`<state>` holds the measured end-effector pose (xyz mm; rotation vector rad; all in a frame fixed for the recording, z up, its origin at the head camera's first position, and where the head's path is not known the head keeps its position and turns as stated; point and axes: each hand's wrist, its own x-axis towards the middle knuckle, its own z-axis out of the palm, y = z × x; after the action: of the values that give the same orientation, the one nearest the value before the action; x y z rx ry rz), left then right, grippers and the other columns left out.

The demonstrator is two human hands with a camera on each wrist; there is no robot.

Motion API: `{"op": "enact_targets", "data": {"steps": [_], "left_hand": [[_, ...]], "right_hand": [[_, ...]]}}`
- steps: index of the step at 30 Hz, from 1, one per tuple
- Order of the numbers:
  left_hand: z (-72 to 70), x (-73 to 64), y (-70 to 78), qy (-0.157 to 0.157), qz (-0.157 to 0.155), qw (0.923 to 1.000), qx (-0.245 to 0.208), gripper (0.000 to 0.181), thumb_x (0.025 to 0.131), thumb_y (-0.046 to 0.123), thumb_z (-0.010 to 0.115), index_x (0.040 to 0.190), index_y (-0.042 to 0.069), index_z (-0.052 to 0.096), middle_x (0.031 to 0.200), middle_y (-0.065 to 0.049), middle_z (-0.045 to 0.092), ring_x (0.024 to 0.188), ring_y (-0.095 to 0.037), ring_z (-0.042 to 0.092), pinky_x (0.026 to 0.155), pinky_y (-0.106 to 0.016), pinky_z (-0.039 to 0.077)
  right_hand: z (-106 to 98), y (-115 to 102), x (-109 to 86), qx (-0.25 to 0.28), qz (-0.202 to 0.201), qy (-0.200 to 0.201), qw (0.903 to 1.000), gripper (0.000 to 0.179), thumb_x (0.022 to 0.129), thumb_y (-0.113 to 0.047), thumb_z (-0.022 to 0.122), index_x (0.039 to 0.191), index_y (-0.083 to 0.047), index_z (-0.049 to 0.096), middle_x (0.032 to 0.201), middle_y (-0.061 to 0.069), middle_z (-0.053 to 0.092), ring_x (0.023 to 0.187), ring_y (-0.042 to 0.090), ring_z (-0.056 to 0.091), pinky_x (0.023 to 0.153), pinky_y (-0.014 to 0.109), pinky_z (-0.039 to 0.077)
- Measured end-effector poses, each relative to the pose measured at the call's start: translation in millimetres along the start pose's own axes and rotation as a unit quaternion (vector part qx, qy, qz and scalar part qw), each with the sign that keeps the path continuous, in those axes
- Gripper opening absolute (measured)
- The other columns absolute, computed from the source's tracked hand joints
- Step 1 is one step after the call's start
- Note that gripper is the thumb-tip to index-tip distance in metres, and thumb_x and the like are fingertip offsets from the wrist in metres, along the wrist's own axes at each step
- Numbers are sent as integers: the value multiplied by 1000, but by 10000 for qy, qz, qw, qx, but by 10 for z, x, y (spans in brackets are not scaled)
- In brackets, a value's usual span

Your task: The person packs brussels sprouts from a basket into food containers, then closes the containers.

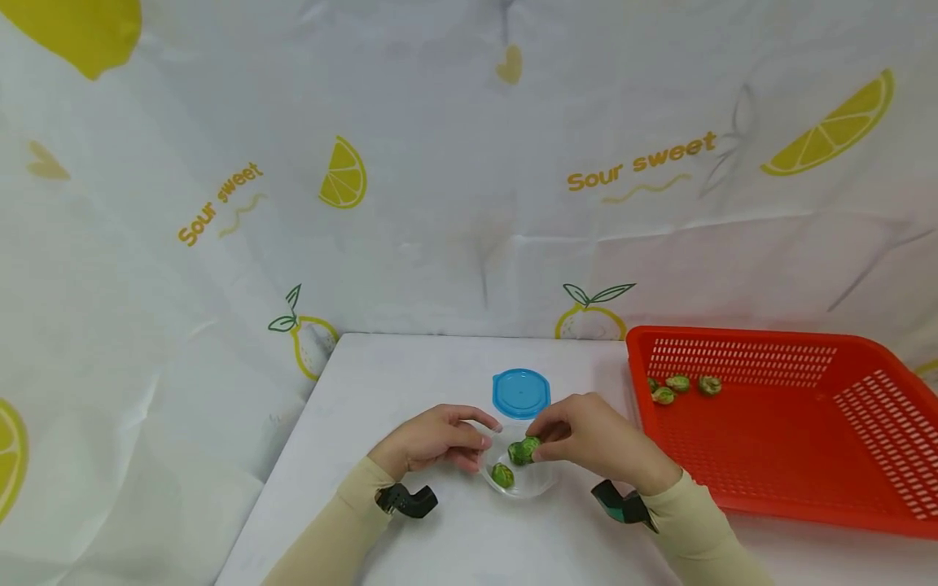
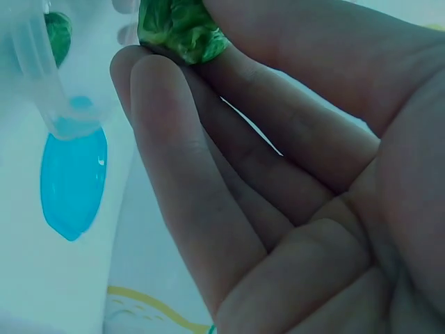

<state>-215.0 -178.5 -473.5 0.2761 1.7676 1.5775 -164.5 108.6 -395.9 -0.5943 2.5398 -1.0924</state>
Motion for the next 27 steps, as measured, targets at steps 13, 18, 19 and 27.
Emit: {"op": "enact_targets", "data": {"steps": [13,18,19,27], "left_hand": [[7,14,3,20,-68,10000,-7,33,102,11,73,135,9,71,96,-8,78,75,-13,74,76,-29,68],[7,8,1,20,-93,10000,-29,33,102,10,73,135,8,71,95,-8,77,75,-13,74,76,-29,68],[7,8,2,19,-89,10000,-33,33,102,10,73,135,8,71,95,-8,77,74,-13,74,76,-29,68],[8,10,12,21,-49,10000,-23,33,102,10,73,134,8,71,96,-9,77,75,-13,74,76,-29,68]], "right_hand": [[206,45,0,98,84,-113,9999,19,89,-21,91,107,-17,84,95,-8,79,86,11,70,77,23,64],[232,41,-4,15,8,-148,9999,19,89,-18,90,107,-16,84,96,-7,79,85,10,70,77,24,65],[235,42,-5,-19,-10,-129,9999,19,89,-18,91,107,-16,84,95,-7,79,85,10,70,76,23,65],[249,27,-9,-190,-45,-34,9998,18,89,-16,91,105,-14,84,94,-7,78,84,10,68,74,20,63]]}}
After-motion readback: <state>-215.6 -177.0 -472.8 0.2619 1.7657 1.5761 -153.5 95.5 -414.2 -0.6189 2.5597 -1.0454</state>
